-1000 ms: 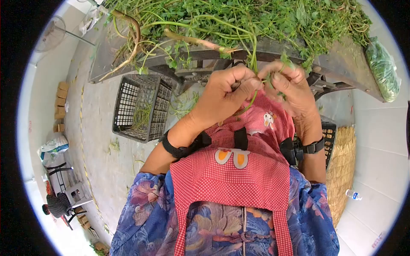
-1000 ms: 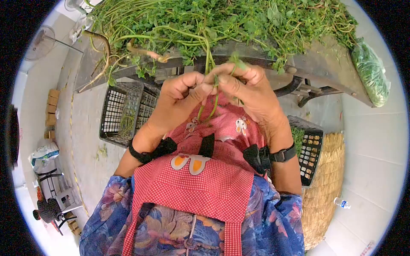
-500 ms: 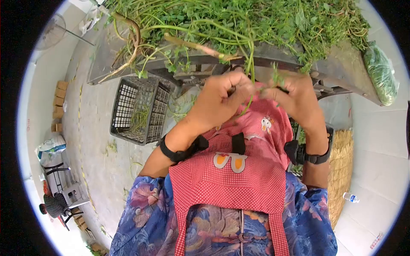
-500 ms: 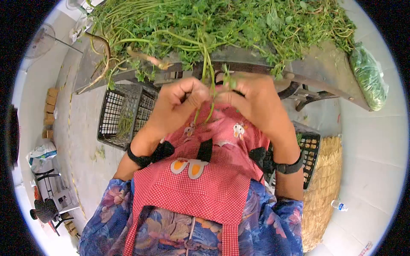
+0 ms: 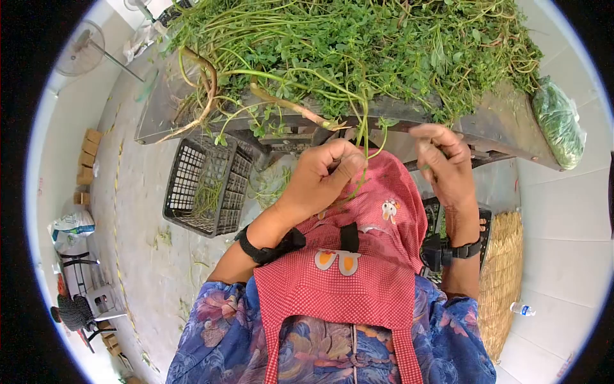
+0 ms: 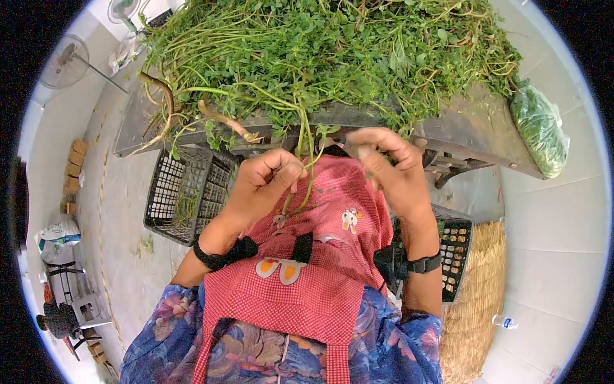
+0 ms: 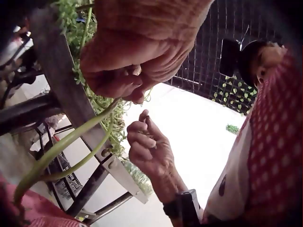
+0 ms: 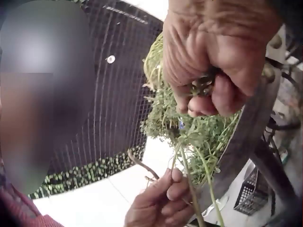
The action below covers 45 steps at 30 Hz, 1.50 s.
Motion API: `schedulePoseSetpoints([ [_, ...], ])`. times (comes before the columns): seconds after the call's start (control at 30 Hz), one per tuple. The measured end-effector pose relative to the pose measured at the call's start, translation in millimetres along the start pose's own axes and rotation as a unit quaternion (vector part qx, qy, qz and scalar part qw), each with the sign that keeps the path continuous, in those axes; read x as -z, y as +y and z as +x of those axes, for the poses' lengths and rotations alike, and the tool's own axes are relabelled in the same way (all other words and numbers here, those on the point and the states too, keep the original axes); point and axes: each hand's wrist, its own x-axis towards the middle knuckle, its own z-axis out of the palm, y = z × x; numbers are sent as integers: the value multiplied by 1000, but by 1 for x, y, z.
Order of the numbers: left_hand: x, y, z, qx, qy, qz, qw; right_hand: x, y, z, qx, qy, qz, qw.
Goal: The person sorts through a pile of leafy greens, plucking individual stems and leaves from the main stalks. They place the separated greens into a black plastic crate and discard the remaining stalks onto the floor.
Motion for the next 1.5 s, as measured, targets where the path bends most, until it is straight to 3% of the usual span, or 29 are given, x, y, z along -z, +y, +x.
schedulePoseSetpoints([
  [0.03, 0, 0, -1, 0, 0, 2, 1000, -9, -4, 1, 70, -11, -184, 980],
  [0.07, 0, 1, -1, 14, -6, -10, 1000, -18, -1, 7, 203, -1, -251, 946],
  [0.1, 0, 1, -1, 28, -12, -21, 999, -18, -2, 8, 206, 0, -250, 946],
  [0.17, -3, 5, -2, 22, -10, -18, 1000, -15, -7, 11, 146, -97, -424, 889],
  [0.3, -1, 3, -2, 28, -6, 13, 1000, -9, 4, 8, 172, -114, -387, 899],
  [0.47, -2, 2, -1, 3, 0, 72, 997, -11, 8, -1, 129, -74, -397, 906],
  [0.53, -2, 2, -3, -9, 4, 119, 993, -3, 18, 2, 248, 69, -444, 858],
  [0.57, -2, 1, -5, -15, 6, 102, 995, 12, 20, 3, 250, 69, -444, 857],
  [0.6, -2, -1, -5, -21, 8, 83, 996, 35, 21, 5, 120, 127, -163, 971],
  [0.63, -2, -2, -5, -23, 11, 84, 996, 43, 18, 9, -25, 169, 138, 976],
  [0.67, -3, -3, -6, -8, -9, 91, 996, 42, 18, 9, -26, 168, 138, 976],
  [0.73, -5, -2, -4, 2, -30, 99, 995, 26, 7, 15, 0, 68, 342, 937],
  [0.77, -6, -2, -3, -2, -23, 88, 996, 18, 5, 17, 4, 68, 342, 937],
  [0.83, -6, -2, -1, -6, -13, 76, 997, -1, 4, 23, -86, 86, 266, 956],
  [0.9, -6, -4, -3, -8, 9, 46, 999, -8, 8, 30, -98, 76, 270, 955],
  [1.0, -8, -7, -3, -6, 76, -38, 996, -5, 10, 43, -76, -69, 223, 969],
  [1.03, -9, -5, -1, -7, 76, -37, 996, -9, 7, 46, -74, -69, 223, 969],
  [1.07, -9, -2, 1, -25, 103, -71, 992, -16, 4, 48, 1, -45, 45, 998],
  [1.1, -9, 1, 4, -44, 130, -105, 985, -27, -1, 52, 78, -20, -135, 988],
  [1.13, -5, -1, 7, -24, 135, -75, 988, -34, -3, 58, 128, -21, -117, 985],
  [1.27, -5, 2, 28, -14, 182, -90, 979, -39, 12, 74, 150, -32, -145, 977],
  [1.33, -4, -1, 32, -11, 131, -109, 985, -44, 16, 73, 99, -42, -137, 985],
  [1.5, -2, -5, 37, 15, 87, -120, 989, -47, 20, 67, 142, 3, -221, 965],
])
